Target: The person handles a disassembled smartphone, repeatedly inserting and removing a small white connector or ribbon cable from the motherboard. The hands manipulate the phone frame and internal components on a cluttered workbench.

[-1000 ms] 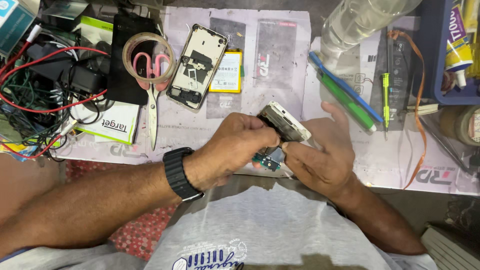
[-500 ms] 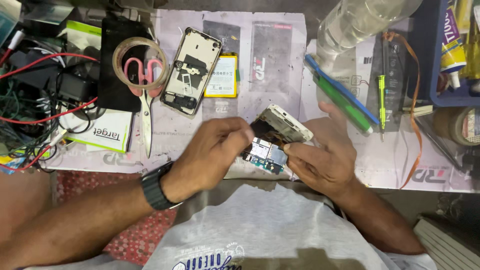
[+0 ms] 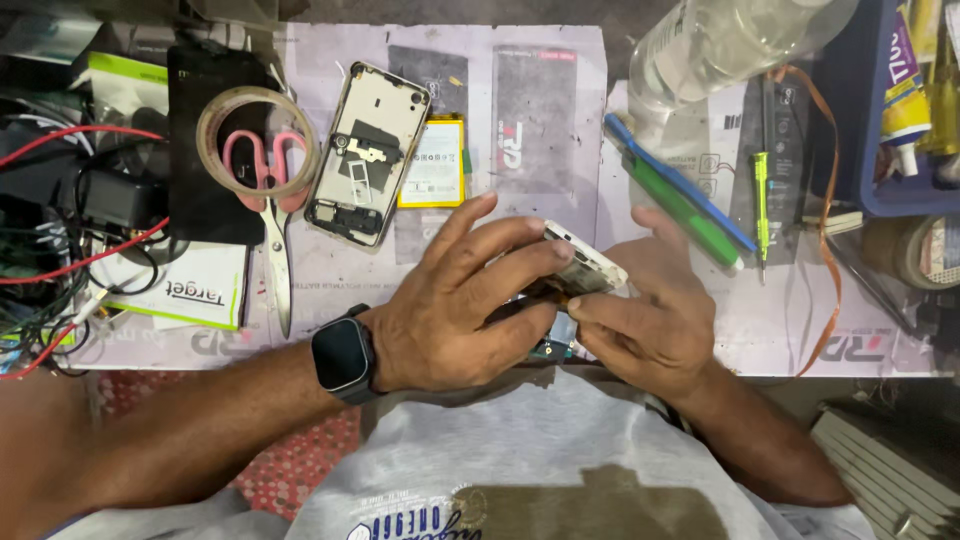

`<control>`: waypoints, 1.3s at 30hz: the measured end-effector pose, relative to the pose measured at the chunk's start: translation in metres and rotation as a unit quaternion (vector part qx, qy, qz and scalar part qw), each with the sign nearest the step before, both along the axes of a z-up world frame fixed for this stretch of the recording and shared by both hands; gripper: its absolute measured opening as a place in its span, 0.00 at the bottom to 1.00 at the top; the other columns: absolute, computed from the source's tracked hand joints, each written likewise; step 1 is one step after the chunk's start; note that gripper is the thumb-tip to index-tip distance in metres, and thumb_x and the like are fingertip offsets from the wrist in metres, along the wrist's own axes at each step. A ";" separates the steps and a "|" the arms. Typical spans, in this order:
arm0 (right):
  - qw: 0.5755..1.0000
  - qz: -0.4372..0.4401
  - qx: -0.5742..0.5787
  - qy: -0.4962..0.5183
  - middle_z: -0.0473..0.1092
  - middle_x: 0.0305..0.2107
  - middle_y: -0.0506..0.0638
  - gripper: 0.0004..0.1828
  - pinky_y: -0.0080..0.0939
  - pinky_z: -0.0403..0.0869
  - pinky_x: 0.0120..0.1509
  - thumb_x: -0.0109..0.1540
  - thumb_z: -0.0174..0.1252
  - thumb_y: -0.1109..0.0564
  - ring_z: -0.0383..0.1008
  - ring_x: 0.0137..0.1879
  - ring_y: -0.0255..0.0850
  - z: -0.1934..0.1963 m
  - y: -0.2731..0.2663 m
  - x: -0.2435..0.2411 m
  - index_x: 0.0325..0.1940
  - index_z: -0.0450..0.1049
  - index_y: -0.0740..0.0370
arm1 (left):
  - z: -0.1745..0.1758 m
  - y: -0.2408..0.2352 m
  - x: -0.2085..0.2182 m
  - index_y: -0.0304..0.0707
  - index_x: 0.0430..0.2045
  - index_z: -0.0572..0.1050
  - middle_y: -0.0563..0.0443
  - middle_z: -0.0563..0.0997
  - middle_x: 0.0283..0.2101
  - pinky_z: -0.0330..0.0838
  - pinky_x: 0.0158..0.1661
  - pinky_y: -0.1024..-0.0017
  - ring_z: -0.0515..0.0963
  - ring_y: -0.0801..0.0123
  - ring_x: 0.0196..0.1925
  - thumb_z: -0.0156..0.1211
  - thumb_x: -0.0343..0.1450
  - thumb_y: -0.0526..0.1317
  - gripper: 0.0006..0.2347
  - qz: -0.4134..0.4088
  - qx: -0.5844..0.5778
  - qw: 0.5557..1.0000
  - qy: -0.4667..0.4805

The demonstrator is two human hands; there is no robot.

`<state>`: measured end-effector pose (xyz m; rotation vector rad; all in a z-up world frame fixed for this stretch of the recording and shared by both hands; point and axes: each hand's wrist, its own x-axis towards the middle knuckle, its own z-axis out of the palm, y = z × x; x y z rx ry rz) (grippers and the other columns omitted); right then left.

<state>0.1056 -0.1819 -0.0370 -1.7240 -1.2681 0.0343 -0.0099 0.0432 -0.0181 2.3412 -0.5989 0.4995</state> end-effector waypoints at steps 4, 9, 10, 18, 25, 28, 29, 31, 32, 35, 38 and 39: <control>1.000 0.007 -0.009 0.006 0.74 0.41 0.56 0.17 0.69 0.61 0.75 0.51 0.72 0.63 0.76 0.46 0.49 0.000 -0.003 0.001 0.42 0.78 0.56 | -0.005 0.002 0.010 0.37 0.33 0.80 0.43 0.66 0.65 0.55 0.71 0.33 0.63 0.46 0.72 0.71 0.69 0.34 0.05 -0.028 -0.042 0.999 0.015; 0.999 0.005 -0.020 0.030 0.74 0.41 0.57 0.16 0.69 0.61 0.75 0.50 0.71 0.64 0.76 0.45 0.48 0.001 -0.004 0.002 0.41 0.78 0.56 | -0.010 0.004 0.017 0.27 0.37 0.78 0.39 0.65 0.68 0.68 0.70 0.43 0.62 0.41 0.74 0.69 0.73 0.29 0.05 -0.076 -0.061 0.995 -0.007; 0.999 0.007 -0.030 0.033 0.74 0.41 0.56 0.17 0.69 0.61 0.74 0.50 0.70 0.64 0.76 0.44 0.48 0.002 -0.004 0.002 0.41 0.78 0.56 | -0.010 0.004 0.018 0.26 0.36 0.78 0.39 0.66 0.67 0.69 0.70 0.42 0.63 0.41 0.74 0.69 0.73 0.29 0.05 -0.080 -0.065 0.995 -0.007; 0.999 0.009 -0.038 0.036 0.73 0.39 0.55 0.13 0.69 0.61 0.74 0.51 0.72 0.63 0.77 0.45 0.48 0.006 -0.002 0.001 0.37 0.77 0.59 | -0.011 0.003 0.017 0.20 0.53 0.71 0.37 0.68 0.65 0.68 0.70 0.38 0.64 0.42 0.72 0.69 0.74 0.29 0.16 -0.118 -0.074 0.990 0.006; 0.997 0.016 -0.046 0.064 0.74 0.38 0.54 0.12 0.69 0.65 0.74 0.53 0.71 0.64 0.79 0.47 0.50 0.009 0.001 0.001 0.39 0.78 0.61 | -0.012 0.003 0.013 0.23 0.63 0.62 0.39 0.68 0.67 0.66 0.73 0.39 0.67 0.46 0.73 0.64 0.71 0.27 0.25 -0.122 -0.127 0.980 0.091; 0.997 0.021 -0.034 0.071 0.74 0.41 0.57 0.13 0.67 0.70 0.73 0.56 0.70 0.64 0.80 0.50 0.51 0.009 0.002 0.001 0.43 0.77 0.60 | -0.011 0.005 0.010 0.25 0.64 0.62 0.41 0.69 0.67 0.66 0.74 0.41 0.68 0.49 0.73 0.64 0.71 0.27 0.25 -0.113 -0.128 0.980 0.106; 0.997 0.023 -0.032 0.070 0.74 0.42 0.58 0.15 0.67 0.70 0.72 0.56 0.70 0.64 0.80 0.50 0.51 0.009 0.002 0.001 0.45 0.76 0.61 | -0.010 0.006 0.009 0.26 0.64 0.63 0.42 0.70 0.67 0.66 0.74 0.42 0.68 0.50 0.73 0.64 0.71 0.27 0.25 -0.108 -0.127 0.980 0.108; 0.997 0.029 -0.028 0.067 0.74 0.42 0.58 0.18 0.67 0.72 0.71 0.57 0.70 0.64 0.80 0.50 0.51 0.008 0.003 0.001 0.50 0.76 0.63 | -0.011 0.006 0.009 0.26 0.65 0.62 0.42 0.70 0.67 0.64 0.74 0.41 0.68 0.50 0.73 0.65 0.71 0.27 0.26 -0.123 -0.121 0.981 0.089; 0.997 0.035 -0.025 0.070 0.74 0.42 0.58 0.19 0.67 0.72 0.71 0.57 0.70 0.63 0.80 0.50 0.51 0.008 0.003 0.002 0.51 0.75 0.63 | -0.011 0.006 0.009 0.26 0.65 0.62 0.42 0.70 0.67 0.64 0.74 0.40 0.68 0.50 0.73 0.65 0.71 0.28 0.26 -0.130 -0.118 0.981 0.080; 0.996 0.049 -0.017 0.075 0.74 0.42 0.59 0.21 0.67 0.72 0.71 0.57 0.70 0.62 0.79 0.50 0.51 0.008 0.003 0.003 0.53 0.74 0.63 | -0.012 0.008 0.010 0.27 0.65 0.63 0.44 0.70 0.68 0.62 0.75 0.40 0.68 0.51 0.73 0.66 0.71 0.27 0.26 -0.148 -0.127 0.978 0.079; 0.996 0.050 -0.018 0.066 0.74 0.41 0.59 0.20 0.68 0.72 0.71 0.58 0.70 0.62 0.79 0.49 0.52 0.007 0.001 0.003 0.52 0.74 0.63 | -0.014 0.008 0.008 0.27 0.65 0.62 0.44 0.70 0.68 0.62 0.75 0.40 0.68 0.50 0.74 0.67 0.71 0.28 0.27 -0.146 -0.127 0.978 0.072; 0.997 0.050 -0.018 0.058 0.74 0.41 0.59 0.19 0.69 0.72 0.71 0.58 0.69 0.62 0.79 0.49 0.51 0.006 0.001 0.003 0.52 0.74 0.63 | -0.015 0.008 0.008 0.27 0.65 0.62 0.44 0.69 0.68 0.62 0.74 0.40 0.68 0.50 0.74 0.67 0.71 0.28 0.27 -0.146 -0.124 0.979 0.069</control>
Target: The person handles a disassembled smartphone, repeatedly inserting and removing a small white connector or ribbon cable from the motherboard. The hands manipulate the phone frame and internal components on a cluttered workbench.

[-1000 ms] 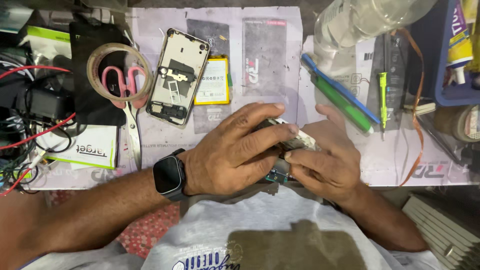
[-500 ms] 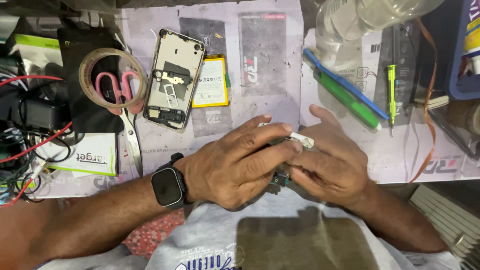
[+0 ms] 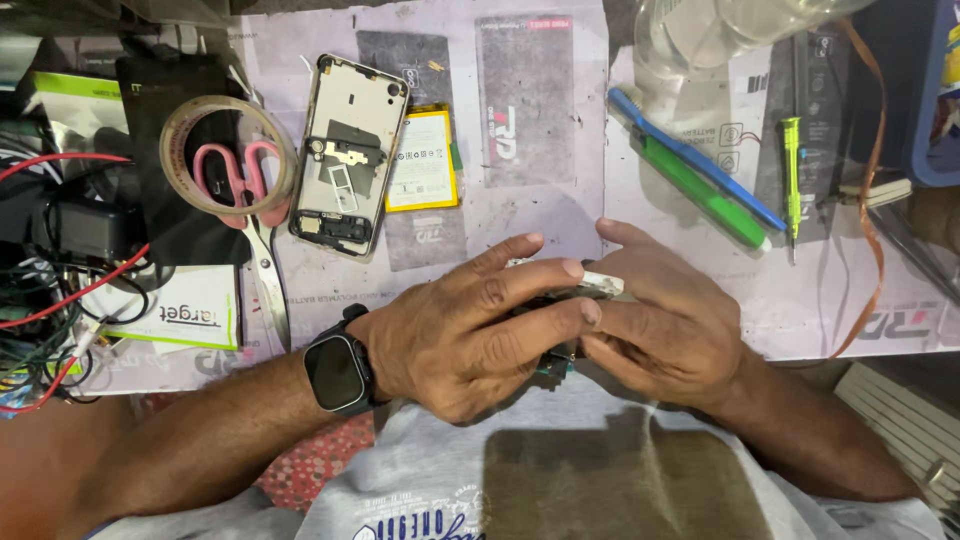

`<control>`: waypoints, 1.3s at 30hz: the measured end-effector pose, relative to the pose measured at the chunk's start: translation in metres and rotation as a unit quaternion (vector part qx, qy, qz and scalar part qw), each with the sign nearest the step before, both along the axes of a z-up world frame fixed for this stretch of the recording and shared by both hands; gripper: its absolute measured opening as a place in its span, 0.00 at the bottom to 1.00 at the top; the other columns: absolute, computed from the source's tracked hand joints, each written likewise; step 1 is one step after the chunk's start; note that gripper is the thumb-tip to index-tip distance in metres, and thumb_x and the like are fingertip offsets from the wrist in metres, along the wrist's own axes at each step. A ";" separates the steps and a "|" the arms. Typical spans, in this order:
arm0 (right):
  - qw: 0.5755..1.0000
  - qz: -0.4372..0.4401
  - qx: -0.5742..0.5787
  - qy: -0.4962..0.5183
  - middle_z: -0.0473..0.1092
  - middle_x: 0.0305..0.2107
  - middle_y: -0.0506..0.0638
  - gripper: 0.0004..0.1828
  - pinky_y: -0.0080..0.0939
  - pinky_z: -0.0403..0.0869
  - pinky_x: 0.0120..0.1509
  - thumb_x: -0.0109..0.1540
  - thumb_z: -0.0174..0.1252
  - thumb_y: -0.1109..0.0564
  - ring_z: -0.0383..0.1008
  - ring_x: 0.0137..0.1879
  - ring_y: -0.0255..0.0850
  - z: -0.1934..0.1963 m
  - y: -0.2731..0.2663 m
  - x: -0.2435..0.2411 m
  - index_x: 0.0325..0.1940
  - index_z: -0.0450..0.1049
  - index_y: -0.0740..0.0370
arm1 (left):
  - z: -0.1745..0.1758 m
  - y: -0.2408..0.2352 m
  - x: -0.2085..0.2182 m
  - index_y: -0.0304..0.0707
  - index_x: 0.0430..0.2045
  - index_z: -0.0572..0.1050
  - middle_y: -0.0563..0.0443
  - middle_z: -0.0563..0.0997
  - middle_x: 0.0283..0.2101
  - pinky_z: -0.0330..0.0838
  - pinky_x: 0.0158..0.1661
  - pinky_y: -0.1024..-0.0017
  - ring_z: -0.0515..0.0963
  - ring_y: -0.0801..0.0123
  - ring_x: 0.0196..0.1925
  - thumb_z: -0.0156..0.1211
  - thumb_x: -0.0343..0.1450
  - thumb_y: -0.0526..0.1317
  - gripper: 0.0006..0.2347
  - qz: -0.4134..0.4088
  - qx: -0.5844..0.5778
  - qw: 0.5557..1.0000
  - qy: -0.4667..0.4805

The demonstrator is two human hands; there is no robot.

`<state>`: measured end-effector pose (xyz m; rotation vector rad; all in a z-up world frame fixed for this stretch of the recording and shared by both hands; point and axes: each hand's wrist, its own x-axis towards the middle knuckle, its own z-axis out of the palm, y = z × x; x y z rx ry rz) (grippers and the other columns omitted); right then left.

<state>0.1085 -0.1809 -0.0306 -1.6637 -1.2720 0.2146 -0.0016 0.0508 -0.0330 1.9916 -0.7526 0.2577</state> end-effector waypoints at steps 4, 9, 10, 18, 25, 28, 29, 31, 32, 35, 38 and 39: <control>1.000 0.014 0.005 0.001 0.74 0.41 0.58 0.19 0.70 0.71 0.71 0.58 0.69 0.62 0.79 0.49 0.51 0.000 -0.001 0.001 0.52 0.74 0.63 | -0.001 -0.001 -0.002 0.29 0.66 0.61 0.46 0.70 0.68 0.62 0.72 0.42 0.69 0.51 0.73 0.69 0.71 0.30 0.28 0.001 0.004 1.000 -0.003; 1.000 0.017 0.010 0.000 0.74 0.42 0.58 0.20 0.70 0.71 0.71 0.58 0.69 0.62 0.79 0.50 0.52 0.000 -0.002 0.000 0.53 0.73 0.61 | 0.000 -0.003 -0.004 0.27 0.66 0.60 0.44 0.69 0.68 0.62 0.74 0.38 0.68 0.48 0.73 0.71 0.70 0.32 0.30 -0.001 0.017 1.000 -0.020; 1.000 0.019 0.013 0.000 0.74 0.42 0.58 0.21 0.70 0.71 0.71 0.58 0.69 0.62 0.79 0.50 0.51 0.000 -0.003 -0.001 0.54 0.72 0.61 | 0.000 -0.004 -0.005 0.27 0.66 0.60 0.44 0.69 0.68 0.62 0.74 0.38 0.68 0.48 0.73 0.72 0.70 0.32 0.30 0.000 0.015 1.000 -0.019; 1.000 0.022 0.005 -0.003 0.74 0.42 0.57 0.21 0.69 0.71 0.70 0.57 0.69 0.63 0.78 0.49 0.51 0.002 -0.005 -0.002 0.53 0.72 0.60 | 0.003 -0.006 -0.008 0.26 0.64 0.63 0.44 0.70 0.67 0.62 0.73 0.38 0.68 0.48 0.73 0.71 0.69 0.30 0.29 0.002 0.029 0.999 -0.021; 1.000 0.028 -0.001 -0.002 0.74 0.41 0.57 0.21 0.69 0.71 0.70 0.57 0.68 0.64 0.78 0.49 0.51 0.002 -0.006 -0.002 0.53 0.72 0.61 | 0.005 -0.008 -0.006 0.24 0.63 0.63 0.42 0.71 0.66 0.62 0.73 0.37 0.69 0.45 0.71 0.72 0.69 0.31 0.29 0.003 0.048 0.998 -0.044; 1.000 0.017 0.012 -0.007 0.74 0.40 0.57 0.20 0.69 0.71 0.70 0.57 0.69 0.64 0.79 0.48 0.51 0.002 -0.004 -0.002 0.51 0.72 0.61 | 0.007 -0.009 -0.005 0.23 0.61 0.65 0.41 0.71 0.65 0.63 0.72 0.37 0.70 0.44 0.71 0.72 0.69 0.31 0.27 0.010 0.051 0.998 -0.046; 1.000 0.019 0.015 -0.008 0.74 0.40 0.57 0.20 0.69 0.71 0.70 0.57 0.69 0.64 0.79 0.49 0.51 0.002 -0.004 -0.001 0.51 0.72 0.61 | 0.008 -0.010 -0.005 0.22 0.61 0.66 0.41 0.71 0.65 0.63 0.72 0.37 0.70 0.44 0.71 0.73 0.69 0.31 0.27 0.013 0.050 0.998 -0.044; 0.999 0.023 0.020 -0.008 0.74 0.41 0.58 0.19 0.68 0.71 0.69 0.58 0.68 0.63 0.79 0.49 0.52 0.002 -0.004 0.000 0.51 0.72 0.61 | 0.009 -0.009 -0.005 0.22 0.56 0.69 0.39 0.71 0.64 0.64 0.70 0.36 0.70 0.42 0.70 0.73 0.68 0.31 0.24 0.009 0.066 0.996 -0.064; 1.000 0.023 0.020 -0.004 0.74 0.40 0.58 0.18 0.68 0.71 0.69 0.58 0.68 0.64 0.79 0.49 0.52 0.002 -0.003 0.001 0.50 0.72 0.61 | 0.009 -0.009 -0.004 0.21 0.54 0.71 0.39 0.71 0.63 0.65 0.70 0.36 0.70 0.41 0.70 0.74 0.68 0.31 0.22 0.008 0.075 0.994 -0.074; 0.999 0.026 0.019 0.004 0.74 0.40 0.58 0.17 0.69 0.72 0.69 0.58 0.67 0.64 0.79 0.48 0.51 0.004 -0.003 0.001 0.48 0.72 0.61 | 0.010 -0.011 -0.004 0.20 0.53 0.74 0.40 0.71 0.64 0.65 0.70 0.37 0.70 0.43 0.70 0.73 0.68 0.30 0.20 0.019 0.069 0.995 -0.064; 0.999 0.029 0.014 0.003 0.74 0.39 0.57 0.16 0.68 0.72 0.69 0.58 0.67 0.64 0.78 0.47 0.51 0.005 -0.003 0.002 0.48 0.73 0.62 | 0.010 -0.012 -0.004 0.21 0.54 0.74 0.40 0.72 0.63 0.65 0.70 0.38 0.70 0.43 0.70 0.74 0.69 0.30 0.20 0.021 0.065 0.995 -0.071; 0.999 0.029 0.013 0.001 0.74 0.39 0.57 0.16 0.67 0.72 0.69 0.58 0.67 0.64 0.79 0.47 0.51 0.005 -0.004 0.002 0.48 0.73 0.62 | 0.010 -0.012 -0.004 0.21 0.54 0.74 0.40 0.72 0.63 0.65 0.71 0.38 0.70 0.43 0.70 0.73 0.69 0.29 0.20 0.022 0.066 0.995 -0.073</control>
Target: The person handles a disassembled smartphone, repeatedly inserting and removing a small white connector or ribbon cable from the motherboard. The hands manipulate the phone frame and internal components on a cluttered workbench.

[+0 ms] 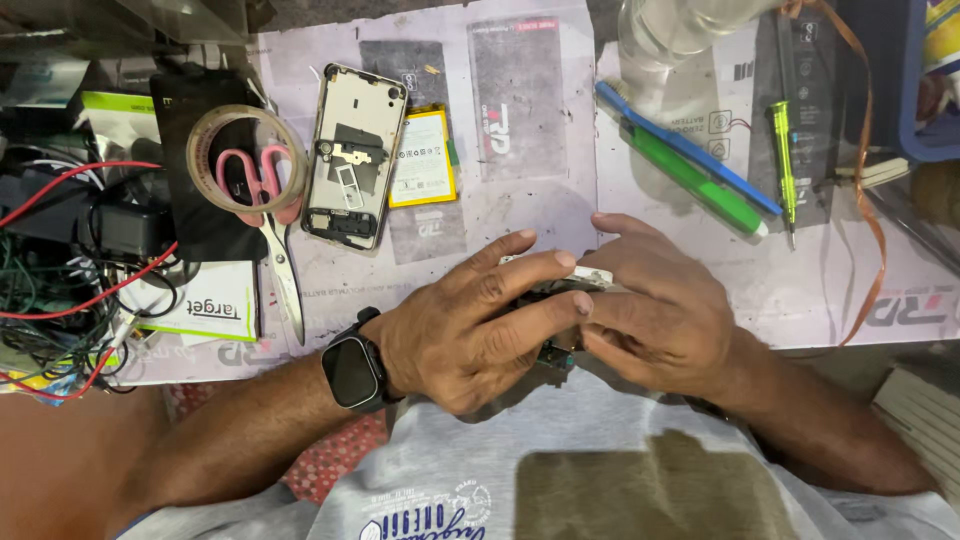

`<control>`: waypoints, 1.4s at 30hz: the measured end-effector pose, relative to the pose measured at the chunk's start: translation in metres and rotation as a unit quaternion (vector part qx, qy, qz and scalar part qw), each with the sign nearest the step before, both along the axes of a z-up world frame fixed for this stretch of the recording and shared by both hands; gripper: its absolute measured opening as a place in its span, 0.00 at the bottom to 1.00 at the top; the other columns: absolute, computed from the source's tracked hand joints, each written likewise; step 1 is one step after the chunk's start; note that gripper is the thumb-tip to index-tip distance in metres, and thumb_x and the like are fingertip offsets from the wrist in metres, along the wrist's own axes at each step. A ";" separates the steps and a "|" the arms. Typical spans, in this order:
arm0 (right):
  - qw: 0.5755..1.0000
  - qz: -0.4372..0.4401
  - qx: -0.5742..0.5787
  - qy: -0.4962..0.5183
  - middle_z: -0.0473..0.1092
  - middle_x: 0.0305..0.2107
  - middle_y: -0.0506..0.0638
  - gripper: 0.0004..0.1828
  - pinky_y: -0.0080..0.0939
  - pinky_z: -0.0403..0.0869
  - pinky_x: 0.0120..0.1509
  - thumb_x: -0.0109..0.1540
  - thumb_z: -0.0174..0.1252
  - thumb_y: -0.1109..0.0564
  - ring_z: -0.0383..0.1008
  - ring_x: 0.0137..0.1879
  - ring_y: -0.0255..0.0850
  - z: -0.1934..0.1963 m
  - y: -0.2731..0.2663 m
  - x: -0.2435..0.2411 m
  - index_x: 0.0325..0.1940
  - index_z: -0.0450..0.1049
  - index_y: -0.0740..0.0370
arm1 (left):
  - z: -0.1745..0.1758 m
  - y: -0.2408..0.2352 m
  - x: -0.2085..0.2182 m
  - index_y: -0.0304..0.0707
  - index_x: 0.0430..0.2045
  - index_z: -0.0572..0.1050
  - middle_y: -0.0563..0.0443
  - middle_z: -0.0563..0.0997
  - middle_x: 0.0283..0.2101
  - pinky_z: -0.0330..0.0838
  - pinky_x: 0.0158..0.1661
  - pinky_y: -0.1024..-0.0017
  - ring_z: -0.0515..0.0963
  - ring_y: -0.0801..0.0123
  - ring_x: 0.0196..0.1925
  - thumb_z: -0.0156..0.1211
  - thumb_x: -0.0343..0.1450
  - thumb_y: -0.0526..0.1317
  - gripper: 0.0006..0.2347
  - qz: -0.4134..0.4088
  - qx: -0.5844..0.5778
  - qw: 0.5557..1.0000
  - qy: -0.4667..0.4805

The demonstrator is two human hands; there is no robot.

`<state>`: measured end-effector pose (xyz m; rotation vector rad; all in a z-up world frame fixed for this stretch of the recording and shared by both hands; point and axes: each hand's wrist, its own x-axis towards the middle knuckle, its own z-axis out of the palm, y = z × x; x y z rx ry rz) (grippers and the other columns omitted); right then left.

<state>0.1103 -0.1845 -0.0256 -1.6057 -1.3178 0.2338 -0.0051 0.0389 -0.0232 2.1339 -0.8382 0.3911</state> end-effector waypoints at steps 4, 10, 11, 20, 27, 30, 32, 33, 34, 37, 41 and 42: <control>1.000 -0.001 0.008 0.000 0.73 0.39 0.56 0.17 0.67 0.72 0.69 0.57 0.68 0.63 0.78 0.48 0.50 -0.002 0.000 0.001 0.48 0.73 0.61 | -0.001 -0.001 0.000 0.20 0.54 0.73 0.40 0.72 0.63 0.65 0.71 0.38 0.71 0.43 0.69 0.72 0.69 0.27 0.19 0.002 0.001 1.000 -0.005; 1.000 0.007 0.000 0.008 0.74 0.41 0.57 0.19 0.66 0.71 0.70 0.56 0.69 0.62 0.78 0.50 0.51 -0.004 -0.003 0.001 0.50 0.74 0.61 | -0.003 -0.002 -0.001 0.20 0.57 0.70 0.40 0.72 0.63 0.64 0.71 0.38 0.71 0.44 0.70 0.70 0.69 0.25 0.22 0.007 -0.008 1.000 0.013; 1.000 0.007 -0.001 0.010 0.74 0.41 0.57 0.19 0.66 0.71 0.70 0.56 0.69 0.62 0.78 0.50 0.51 -0.005 -0.003 0.001 0.49 0.74 0.60 | -0.004 -0.002 -0.001 0.21 0.57 0.70 0.40 0.72 0.63 0.64 0.72 0.38 0.71 0.44 0.70 0.69 0.69 0.25 0.22 0.007 -0.012 1.000 0.014; 1.000 0.011 -0.011 0.023 0.74 0.41 0.55 0.19 0.67 0.70 0.70 0.55 0.68 0.61 0.78 0.50 0.50 -0.005 -0.002 0.000 0.49 0.75 0.59 | -0.008 -0.005 -0.004 0.22 0.58 0.68 0.42 0.72 0.65 0.63 0.74 0.40 0.69 0.47 0.72 0.68 0.70 0.25 0.22 0.023 -0.033 0.998 0.042; 1.000 0.012 -0.012 0.016 0.73 0.39 0.53 0.16 0.68 0.68 0.71 0.56 0.69 0.59 0.77 0.47 0.47 -0.002 -0.002 0.000 0.47 0.77 0.58 | -0.001 -0.005 -0.003 0.18 0.49 0.76 0.38 0.72 0.63 0.67 0.70 0.38 0.70 0.42 0.70 0.70 0.70 0.26 0.14 0.023 0.000 1.000 -0.009; 1.000 0.019 -0.017 0.016 0.73 0.38 0.53 0.14 0.68 0.67 0.71 0.55 0.68 0.59 0.77 0.46 0.47 0.001 -0.003 0.000 0.45 0.77 0.58 | 0.003 -0.003 -0.003 0.20 0.40 0.79 0.37 0.71 0.62 0.70 0.68 0.38 0.70 0.38 0.69 0.71 0.71 0.26 0.08 0.030 0.008 0.999 -0.027; 0.999 0.025 -0.017 0.017 0.74 0.39 0.53 0.13 0.68 0.65 0.71 0.55 0.68 0.59 0.76 0.46 0.48 0.003 -0.004 0.000 0.44 0.78 0.58 | 0.005 -0.002 -0.004 0.23 0.34 0.79 0.35 0.71 0.62 0.73 0.65 0.38 0.71 0.36 0.68 0.72 0.70 0.27 0.06 0.032 0.017 0.998 -0.043; 0.999 0.029 -0.015 0.016 0.74 0.40 0.53 0.14 0.68 0.65 0.71 0.55 0.68 0.59 0.76 0.46 0.48 0.003 -0.004 0.000 0.44 0.78 0.58 | 0.006 -0.002 -0.004 0.23 0.34 0.80 0.36 0.71 0.63 0.73 0.66 0.38 0.71 0.37 0.68 0.71 0.70 0.26 0.05 0.034 0.018 0.998 -0.045; 0.999 0.033 -0.013 0.014 0.74 0.40 0.54 0.14 0.68 0.64 0.71 0.55 0.68 0.59 0.76 0.46 0.48 0.003 -0.004 0.000 0.44 0.78 0.58 | 0.007 -0.003 -0.005 0.23 0.35 0.80 0.36 0.70 0.63 0.73 0.67 0.39 0.71 0.37 0.69 0.71 0.70 0.25 0.05 0.036 0.020 0.998 -0.047; 0.999 0.027 -0.016 0.011 0.73 0.40 0.53 0.14 0.69 0.63 0.73 0.55 0.69 0.57 0.77 0.46 0.47 0.002 -0.004 -0.003 0.44 0.78 0.58 | 0.008 -0.003 -0.006 0.23 0.34 0.80 0.36 0.70 0.63 0.73 0.67 0.40 0.71 0.39 0.69 0.70 0.70 0.25 0.04 0.036 0.015 0.998 -0.050; 0.999 0.033 -0.010 0.006 0.74 0.41 0.54 0.16 0.70 0.62 0.73 0.55 0.69 0.57 0.76 0.46 0.48 0.000 -0.004 -0.004 0.45 0.77 0.60 | 0.010 -0.003 -0.006 0.24 0.35 0.81 0.37 0.71 0.63 0.74 0.66 0.42 0.72 0.41 0.67 0.70 0.71 0.26 0.04 0.033 0.024 0.997 -0.062; 0.999 0.034 -0.008 0.005 0.74 0.41 0.55 0.15 0.70 0.61 0.73 0.55 0.69 0.57 0.76 0.46 0.48 0.000 -0.004 -0.004 0.45 0.77 0.59 | 0.010 -0.003 -0.006 0.24 0.36 0.81 0.36 0.71 0.62 0.74 0.65 0.43 0.72 0.41 0.67 0.70 0.69 0.27 0.05 0.028 0.023 0.998 -0.059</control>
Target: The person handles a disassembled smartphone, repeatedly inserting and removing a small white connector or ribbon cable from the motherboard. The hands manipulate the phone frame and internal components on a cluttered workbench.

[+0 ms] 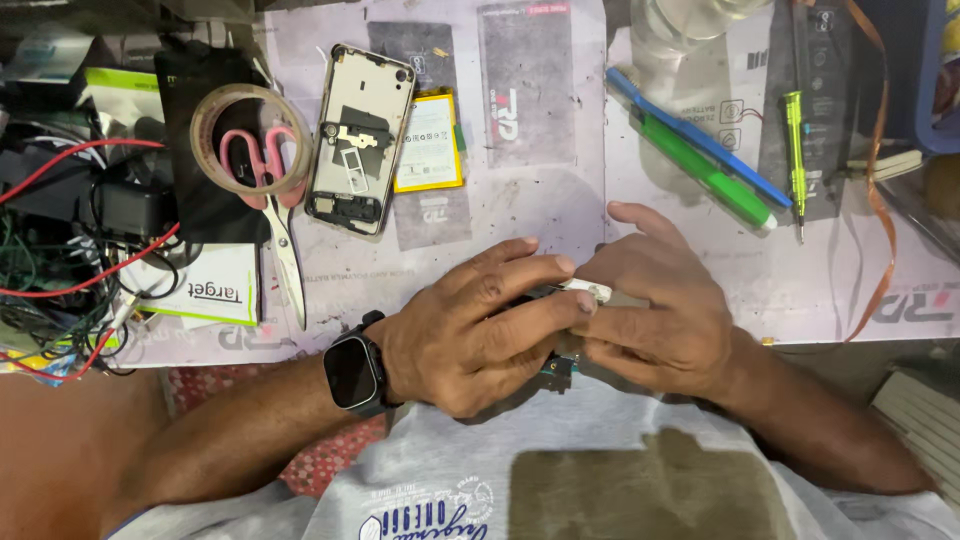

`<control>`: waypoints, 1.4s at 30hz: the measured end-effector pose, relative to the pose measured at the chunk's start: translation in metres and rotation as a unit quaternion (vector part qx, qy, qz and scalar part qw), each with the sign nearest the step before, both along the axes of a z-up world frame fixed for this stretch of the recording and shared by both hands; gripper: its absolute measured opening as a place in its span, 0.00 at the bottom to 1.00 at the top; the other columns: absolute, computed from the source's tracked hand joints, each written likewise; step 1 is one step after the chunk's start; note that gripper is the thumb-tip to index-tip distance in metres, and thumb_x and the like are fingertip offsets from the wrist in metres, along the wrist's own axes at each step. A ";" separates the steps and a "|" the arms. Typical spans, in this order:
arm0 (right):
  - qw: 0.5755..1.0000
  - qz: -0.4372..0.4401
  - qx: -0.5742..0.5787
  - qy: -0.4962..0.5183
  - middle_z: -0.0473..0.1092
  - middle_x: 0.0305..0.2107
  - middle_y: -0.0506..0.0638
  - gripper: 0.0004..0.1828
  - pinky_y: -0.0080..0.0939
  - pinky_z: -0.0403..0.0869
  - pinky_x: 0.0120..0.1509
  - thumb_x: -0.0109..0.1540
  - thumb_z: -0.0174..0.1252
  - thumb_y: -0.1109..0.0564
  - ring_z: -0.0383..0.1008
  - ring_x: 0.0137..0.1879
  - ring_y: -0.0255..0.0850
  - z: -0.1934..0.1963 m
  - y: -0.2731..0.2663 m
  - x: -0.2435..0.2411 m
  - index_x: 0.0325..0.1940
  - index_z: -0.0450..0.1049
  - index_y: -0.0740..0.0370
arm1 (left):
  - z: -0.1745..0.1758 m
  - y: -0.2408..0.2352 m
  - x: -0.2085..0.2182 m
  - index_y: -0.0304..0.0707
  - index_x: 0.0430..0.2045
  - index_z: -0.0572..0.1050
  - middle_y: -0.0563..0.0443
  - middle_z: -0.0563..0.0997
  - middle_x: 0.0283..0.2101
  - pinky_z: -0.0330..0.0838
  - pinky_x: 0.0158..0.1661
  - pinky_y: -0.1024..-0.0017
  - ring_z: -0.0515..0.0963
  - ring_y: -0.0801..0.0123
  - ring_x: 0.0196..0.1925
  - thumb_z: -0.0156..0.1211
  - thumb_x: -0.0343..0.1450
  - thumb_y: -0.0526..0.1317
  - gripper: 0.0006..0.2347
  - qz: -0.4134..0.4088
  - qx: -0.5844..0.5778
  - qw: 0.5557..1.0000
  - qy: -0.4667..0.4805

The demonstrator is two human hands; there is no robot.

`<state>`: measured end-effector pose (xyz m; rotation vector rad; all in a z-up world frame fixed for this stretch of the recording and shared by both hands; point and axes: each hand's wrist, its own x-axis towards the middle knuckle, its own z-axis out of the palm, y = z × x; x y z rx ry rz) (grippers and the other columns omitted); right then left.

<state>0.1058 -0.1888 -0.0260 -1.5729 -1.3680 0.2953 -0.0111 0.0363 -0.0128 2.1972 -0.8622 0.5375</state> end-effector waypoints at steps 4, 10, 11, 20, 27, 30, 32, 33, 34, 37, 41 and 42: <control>1.000 0.002 -0.004 -0.019 0.74 0.41 0.55 0.13 0.69 0.61 0.73 0.55 0.70 0.57 0.76 0.46 0.47 0.001 -0.001 -0.002 0.41 0.77 0.57 | 0.002 -0.002 -0.001 0.26 0.35 0.80 0.36 0.71 0.63 0.75 0.62 0.45 0.73 0.43 0.64 0.70 0.68 0.28 0.06 -0.004 -0.006 1.000 0.000; 0.999 -0.009 0.007 -0.045 0.75 0.40 0.53 0.12 0.69 0.60 0.73 0.56 0.70 0.58 0.77 0.45 0.47 0.005 0.000 -0.007 0.41 0.75 0.57 | 0.001 -0.006 -0.002 0.22 0.40 0.79 0.38 0.72 0.62 0.77 0.60 0.50 0.74 0.48 0.61 0.69 0.71 0.25 0.07 0.006 -0.024 1.000 -0.015; 0.999 -0.012 0.012 -0.048 0.75 0.40 0.53 0.13 0.69 0.60 0.74 0.57 0.70 0.58 0.77 0.44 0.46 0.005 0.001 -0.008 0.41 0.75 0.58 | 0.001 -0.006 -0.002 0.22 0.39 0.79 0.38 0.72 0.62 0.77 0.59 0.51 0.74 0.49 0.60 0.69 0.71 0.25 0.07 0.005 -0.023 1.000 -0.017; 0.997 -0.022 0.048 -0.058 0.75 0.39 0.55 0.15 0.71 0.62 0.74 0.60 0.69 0.62 0.79 0.42 0.46 0.005 0.002 -0.014 0.46 0.71 0.63 | 0.001 -0.013 -0.005 0.18 0.46 0.76 0.41 0.72 0.60 0.78 0.56 0.52 0.74 0.51 0.59 0.68 0.72 0.25 0.11 0.012 -0.041 0.999 0.004; 0.997 -0.014 0.049 -0.051 0.75 0.39 0.54 0.15 0.71 0.61 0.75 0.60 0.69 0.61 0.79 0.44 0.47 0.005 0.001 -0.011 0.45 0.70 0.61 | 0.000 -0.015 -0.006 0.16 0.47 0.75 0.39 0.71 0.60 0.78 0.56 0.52 0.74 0.51 0.60 0.68 0.71 0.24 0.12 0.015 -0.044 0.999 0.006; 0.998 -0.012 0.034 -0.055 0.75 0.39 0.53 0.15 0.70 0.61 0.74 0.58 0.70 0.60 0.78 0.43 0.46 0.006 -0.001 -0.009 0.45 0.72 0.60 | 0.000 -0.013 -0.007 0.15 0.45 0.75 0.37 0.70 0.60 0.78 0.57 0.49 0.74 0.48 0.60 0.68 0.70 0.24 0.12 0.002 -0.045 0.999 0.007; 0.998 -0.010 0.027 -0.051 0.75 0.39 0.53 0.16 0.69 0.61 0.73 0.57 0.70 0.59 0.78 0.43 0.46 0.006 -0.002 -0.009 0.45 0.73 0.59 | -0.001 -0.012 -0.005 0.16 0.41 0.75 0.34 0.70 0.60 0.78 0.57 0.47 0.74 0.46 0.60 0.69 0.69 0.24 0.10 -0.008 -0.040 0.999 -0.013; 0.999 -0.010 0.028 -0.046 0.75 0.39 0.52 0.16 0.69 0.61 0.74 0.56 0.70 0.59 0.78 0.43 0.46 0.006 -0.001 -0.009 0.45 0.73 0.59 | 0.000 -0.012 -0.006 0.17 0.41 0.76 0.35 0.70 0.61 0.77 0.58 0.45 0.73 0.45 0.61 0.68 0.68 0.24 0.10 -0.004 -0.034 0.999 -0.007; 0.999 -0.010 0.029 -0.040 0.75 0.39 0.52 0.16 0.68 0.60 0.74 0.56 0.71 0.59 0.78 0.44 0.45 0.006 -0.001 -0.009 0.45 0.73 0.58 | 0.001 -0.012 -0.007 0.17 0.41 0.77 0.35 0.70 0.61 0.76 0.59 0.44 0.73 0.44 0.61 0.68 0.68 0.25 0.10 0.001 -0.028 1.000 -0.001; 0.999 -0.012 0.014 -0.040 0.75 0.37 0.52 0.15 0.69 0.60 0.74 0.55 0.70 0.60 0.78 0.43 0.46 0.006 -0.003 -0.009 0.43 0.74 0.57 | 0.001 -0.012 -0.006 0.19 0.41 0.78 0.36 0.70 0.62 0.75 0.62 0.42 0.73 0.43 0.63 0.68 0.68 0.25 0.09 0.004 -0.020 1.000 0.001; 0.999 -0.018 0.026 -0.040 0.75 0.37 0.50 0.15 0.69 0.60 0.75 0.57 0.71 0.60 0.78 0.44 0.45 0.005 -0.003 -0.009 0.45 0.75 0.58 | 0.001 -0.013 -0.003 0.21 0.37 0.79 0.36 0.70 0.62 0.76 0.62 0.45 0.73 0.44 0.62 0.68 0.70 0.25 0.06 0.003 -0.023 1.000 -0.001; 0.999 -0.019 0.031 -0.036 0.75 0.37 0.49 0.15 0.69 0.60 0.76 0.57 0.71 0.59 0.78 0.44 0.45 0.005 -0.003 -0.010 0.46 0.75 0.58 | 0.002 -0.014 -0.003 0.22 0.36 0.78 0.36 0.70 0.62 0.77 0.62 0.46 0.74 0.45 0.62 0.68 0.70 0.24 0.05 0.004 -0.028 1.000 0.000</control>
